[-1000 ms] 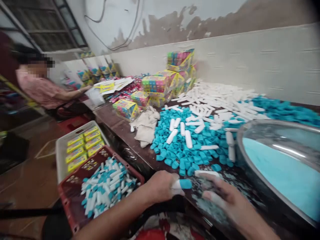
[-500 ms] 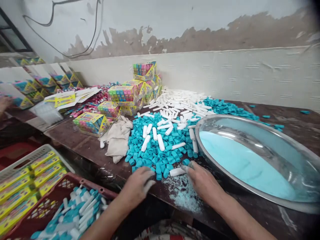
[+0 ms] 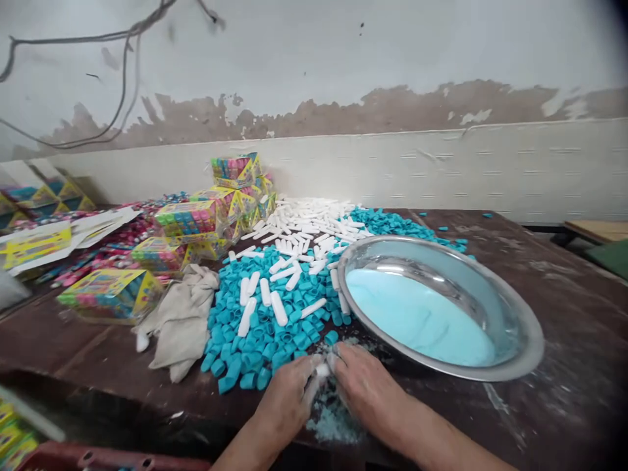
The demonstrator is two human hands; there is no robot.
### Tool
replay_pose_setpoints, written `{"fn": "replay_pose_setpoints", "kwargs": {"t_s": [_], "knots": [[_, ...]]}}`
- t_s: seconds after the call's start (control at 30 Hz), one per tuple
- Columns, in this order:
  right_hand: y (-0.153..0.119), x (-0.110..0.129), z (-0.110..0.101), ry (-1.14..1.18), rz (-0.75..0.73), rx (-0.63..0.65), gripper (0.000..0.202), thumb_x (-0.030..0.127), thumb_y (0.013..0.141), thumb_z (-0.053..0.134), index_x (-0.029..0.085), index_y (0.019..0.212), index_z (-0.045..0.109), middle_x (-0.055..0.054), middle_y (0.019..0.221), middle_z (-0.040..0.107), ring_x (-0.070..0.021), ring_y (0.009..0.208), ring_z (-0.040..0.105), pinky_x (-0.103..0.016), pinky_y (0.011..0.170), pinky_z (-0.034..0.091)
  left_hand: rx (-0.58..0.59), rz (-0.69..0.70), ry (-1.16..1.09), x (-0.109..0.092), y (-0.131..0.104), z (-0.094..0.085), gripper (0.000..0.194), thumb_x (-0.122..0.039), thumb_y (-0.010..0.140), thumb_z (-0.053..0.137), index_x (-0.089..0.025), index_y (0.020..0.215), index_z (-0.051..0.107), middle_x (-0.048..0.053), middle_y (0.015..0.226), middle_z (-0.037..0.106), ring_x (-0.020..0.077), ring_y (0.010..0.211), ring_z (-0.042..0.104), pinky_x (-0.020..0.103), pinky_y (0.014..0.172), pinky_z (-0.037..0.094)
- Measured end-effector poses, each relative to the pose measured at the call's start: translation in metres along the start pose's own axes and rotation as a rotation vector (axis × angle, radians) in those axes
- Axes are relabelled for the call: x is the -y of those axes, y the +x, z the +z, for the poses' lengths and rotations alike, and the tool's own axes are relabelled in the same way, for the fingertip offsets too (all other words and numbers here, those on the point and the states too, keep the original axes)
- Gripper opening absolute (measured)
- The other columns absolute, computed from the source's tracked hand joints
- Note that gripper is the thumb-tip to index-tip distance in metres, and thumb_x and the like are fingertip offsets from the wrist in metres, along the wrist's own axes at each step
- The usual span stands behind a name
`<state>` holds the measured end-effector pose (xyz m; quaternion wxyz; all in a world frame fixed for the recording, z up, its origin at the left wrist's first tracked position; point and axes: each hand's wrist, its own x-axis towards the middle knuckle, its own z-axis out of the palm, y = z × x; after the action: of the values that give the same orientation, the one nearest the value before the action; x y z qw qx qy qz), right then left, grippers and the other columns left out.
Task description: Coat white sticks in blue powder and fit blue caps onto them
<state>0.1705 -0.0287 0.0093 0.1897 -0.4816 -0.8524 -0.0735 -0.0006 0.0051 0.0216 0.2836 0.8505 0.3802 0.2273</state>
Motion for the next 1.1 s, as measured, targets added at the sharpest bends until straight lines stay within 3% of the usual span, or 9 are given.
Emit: {"fn": "replay_pose_setpoints", "kwargs": {"t_s": [0.1, 0.2, 0.33, 0.43, 0.53, 0.67, 0.8, 1.0, 1.1], "knots": [[-0.012, -0.011, -0.031, -0.016, 0.006, -0.094, 0.028, 0.002, 0.077, 0.038, 0.013, 0.095, 0.056, -0.011, 0.090, 0.058, -0.0200, 0.084, 0.051, -0.034, 0.076, 0.041, 0.023, 0.045, -0.072, -0.017, 0.013, -0.001, 0.029, -0.025, 0.082, 0.044, -0.016, 0.106, 0.057, 0.009, 0.102, 0.064, 0.0196, 0.094, 0.059, 0.029, 0.085, 0.044], [-0.015, -0.040, -0.074, -0.062, 0.096, -0.135, 0.022, 0.007, 0.082, 0.038, 0.015, 0.090, 0.057, -0.006, 0.074, 0.057, -0.0159, 0.067, 0.049, -0.027, 0.061, 0.038, 0.042, -0.045, -0.131, -0.032, 0.032, -0.005, 0.042, -0.031, 0.076, 0.054, -0.017, 0.115, 0.051, 0.008, 0.100, 0.064, 0.0200, 0.085, 0.060, 0.030, 0.079, 0.045], [-0.006, -0.096, -0.109, -0.168, 0.306, 0.213, 0.017, 0.008, 0.079, 0.045, 0.017, 0.077, 0.059, -0.004, 0.072, 0.059, -0.0158, 0.065, 0.053, -0.025, 0.055, 0.032, 0.103, -0.233, -0.378, -0.035, 0.068, 0.001, 0.037, -0.043, 0.077, 0.049, -0.014, 0.098, 0.055, 0.004, 0.077, 0.063, 0.0155, 0.061, 0.058, 0.024, 0.055, 0.044], [0.005, -0.132, -0.102, -0.259, 0.304, 0.547, 0.018, 0.005, 0.074, 0.048, 0.015, 0.078, 0.062, -0.008, 0.078, 0.063, -0.0190, 0.071, 0.057, -0.025, 0.055, 0.032, 0.160, -0.302, -0.580, -0.029, 0.090, 0.018, 0.040, -0.051, 0.078, 0.043, -0.013, 0.081, 0.053, 0.003, 0.071, 0.059, 0.0116, 0.048, 0.052, 0.021, 0.041, 0.035], [0.014, -0.152, -0.082, -0.265, 0.277, 0.679, 0.019, 0.003, 0.072, 0.048, 0.011, 0.078, 0.065, -0.012, 0.077, 0.064, -0.0224, 0.072, 0.060, -0.027, 0.056, 0.035, 0.164, -0.339, -0.728, -0.025, 0.103, 0.033, 0.039, -0.053, 0.076, 0.045, -0.014, 0.075, 0.050, 0.000, 0.065, 0.054, 0.0117, 0.046, 0.051, 0.020, 0.038, 0.030], [0.020, -0.155, -0.060, -0.224, 0.299, 0.735, 0.019, 0.000, 0.069, 0.050, 0.010, 0.068, 0.066, -0.015, 0.072, 0.065, -0.0241, 0.068, 0.060, -0.031, 0.060, 0.038, 0.154, -0.340, -0.816, -0.027, 0.107, 0.037, 0.031, -0.046, 0.076, 0.050, -0.015, 0.078, 0.050, -0.003, 0.057, 0.049, 0.0107, 0.045, 0.048, 0.019, 0.039, 0.029], [0.023, -0.150, -0.048, 0.037, 0.314, 0.732, 0.024, -0.003, 0.063, 0.049, 0.013, 0.068, 0.067, -0.011, 0.072, 0.066, -0.0219, 0.070, 0.059, -0.029, 0.063, 0.039, 0.154, -0.332, -0.863, -0.030, 0.107, 0.035, 0.026, -0.041, 0.077, 0.051, -0.015, 0.080, 0.052, -0.002, 0.057, 0.049, 0.0098, 0.044, 0.047, 0.019, 0.038, 0.029], [0.020, -0.163, -0.053, 0.329, 0.291, 0.721, 0.021, 0.011, 0.065, 0.054, 0.016, 0.082, 0.066, 0.004, 0.072, 0.066, -0.0126, 0.066, 0.058, -0.017, 0.054, 0.039, 0.146, -0.320, -0.938, -0.025, 0.106, 0.041, 0.025, -0.039, 0.076, 0.052, -0.014, 0.081, 0.053, -0.001, 0.061, 0.051, 0.0098, 0.045, 0.049, 0.019, 0.038, 0.029], [0.018, -0.170, -0.065, 0.276, 0.252, 0.695, 0.021, 0.012, 0.065, 0.056, 0.017, 0.082, 0.067, 0.006, 0.070, 0.065, -0.0116, 0.066, 0.059, -0.017, 0.055, 0.039, 0.141, -0.309, -0.946, -0.025, 0.106, 0.042, 0.025, -0.039, 0.076, 0.052, -0.015, 0.082, 0.053, -0.001, 0.063, 0.052, 0.0098, 0.046, 0.050, 0.019, 0.038, 0.029]]}}
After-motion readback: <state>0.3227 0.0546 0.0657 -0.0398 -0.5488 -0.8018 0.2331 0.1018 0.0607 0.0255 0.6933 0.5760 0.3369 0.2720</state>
